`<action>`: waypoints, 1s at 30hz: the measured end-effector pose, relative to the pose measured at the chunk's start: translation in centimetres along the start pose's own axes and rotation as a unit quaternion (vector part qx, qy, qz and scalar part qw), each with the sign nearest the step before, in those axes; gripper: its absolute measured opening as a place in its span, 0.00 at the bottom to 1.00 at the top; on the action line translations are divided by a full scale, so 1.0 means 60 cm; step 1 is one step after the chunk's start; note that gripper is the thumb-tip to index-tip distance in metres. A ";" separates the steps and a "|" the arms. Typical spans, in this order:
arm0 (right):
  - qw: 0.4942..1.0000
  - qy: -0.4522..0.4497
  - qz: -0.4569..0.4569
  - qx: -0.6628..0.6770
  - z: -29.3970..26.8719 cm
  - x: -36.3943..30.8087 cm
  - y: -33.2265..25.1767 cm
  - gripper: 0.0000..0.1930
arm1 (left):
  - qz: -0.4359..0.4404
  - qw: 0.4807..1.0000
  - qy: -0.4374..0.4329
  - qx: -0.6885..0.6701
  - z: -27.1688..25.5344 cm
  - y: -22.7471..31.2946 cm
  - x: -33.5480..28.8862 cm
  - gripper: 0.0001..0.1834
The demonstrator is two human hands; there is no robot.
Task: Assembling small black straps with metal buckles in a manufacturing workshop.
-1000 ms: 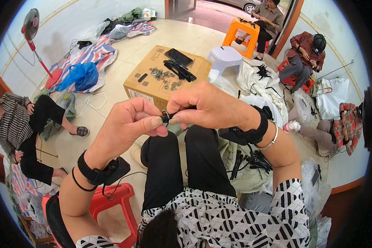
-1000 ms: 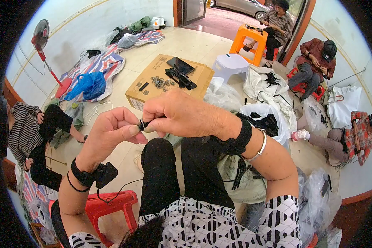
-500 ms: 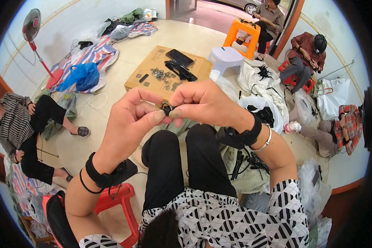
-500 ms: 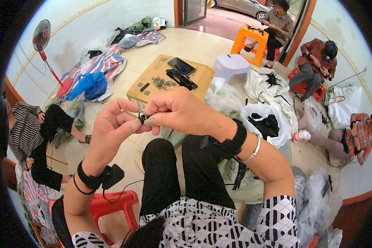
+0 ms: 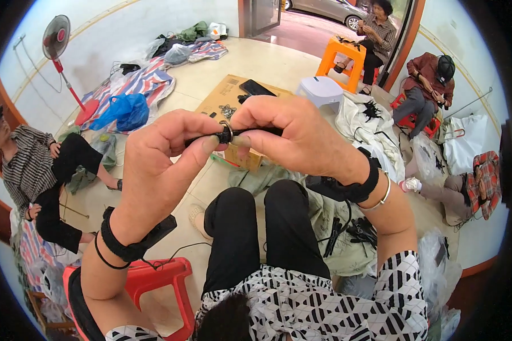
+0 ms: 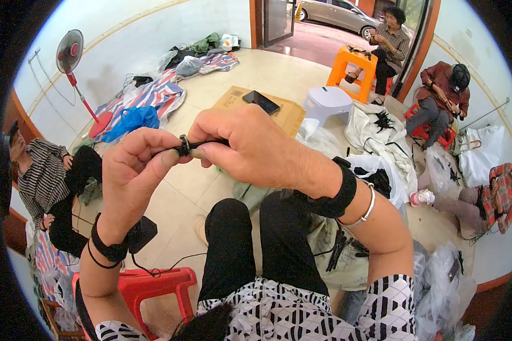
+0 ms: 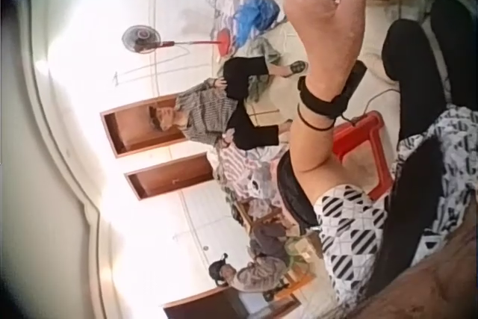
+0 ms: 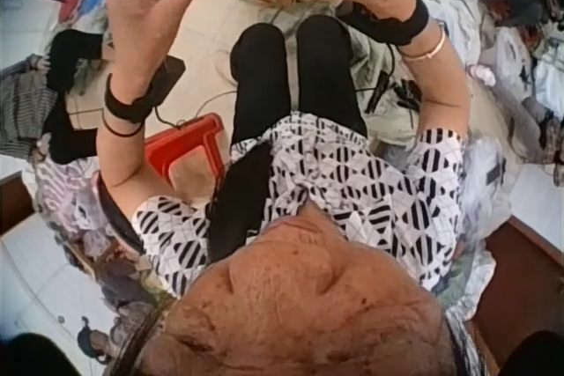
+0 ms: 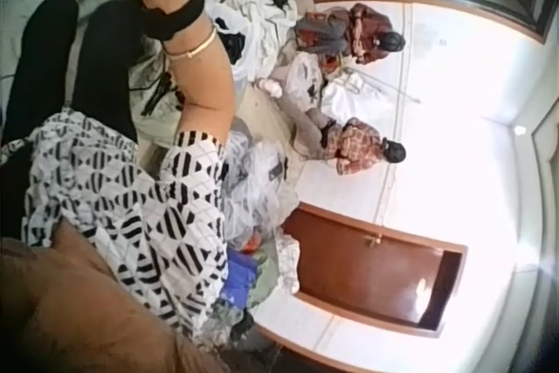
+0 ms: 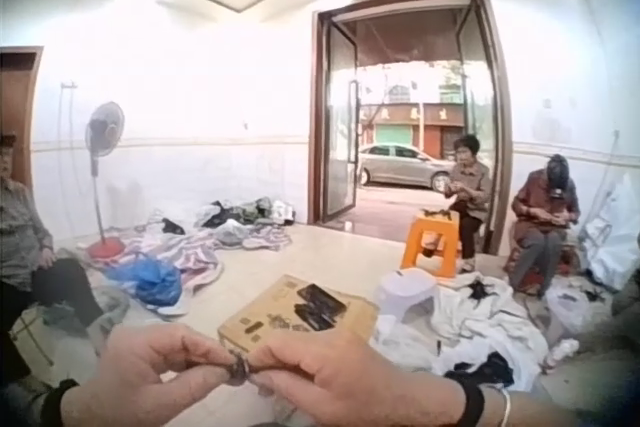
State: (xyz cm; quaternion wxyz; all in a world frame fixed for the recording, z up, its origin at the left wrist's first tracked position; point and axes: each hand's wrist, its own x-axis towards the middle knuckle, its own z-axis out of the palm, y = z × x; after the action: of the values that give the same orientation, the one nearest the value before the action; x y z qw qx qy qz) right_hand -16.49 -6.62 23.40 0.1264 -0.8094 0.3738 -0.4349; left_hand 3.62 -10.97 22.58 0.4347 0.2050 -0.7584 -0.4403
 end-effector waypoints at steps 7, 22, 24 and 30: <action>0.984 0.043 -0.126 -0.117 -0.004 0.035 -0.013 0.07 | 0.063 0.986 0.012 0.157 -0.021 0.031 0.015 0.07; 0.876 0.149 -0.284 -0.359 -0.021 0.080 -0.077 0.08 | 0.108 0.970 0.023 0.216 -0.045 0.113 0.028 0.11; 0.871 0.169 -0.298 -0.352 -0.019 0.081 -0.082 0.09 | 0.197 0.942 0.060 0.264 -0.039 0.110 0.024 0.10; 0.832 0.278 -0.359 -0.318 0.000 0.090 -0.063 0.06 | 0.442 0.783 0.176 0.400 -0.036 0.094 0.024 0.06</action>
State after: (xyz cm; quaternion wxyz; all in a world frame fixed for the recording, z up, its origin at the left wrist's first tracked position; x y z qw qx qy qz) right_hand -12.76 -7.88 28.67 -0.4125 -0.7268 0.1940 -0.5137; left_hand 5.06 -10.06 28.53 0.5865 0.0768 -0.7843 0.1870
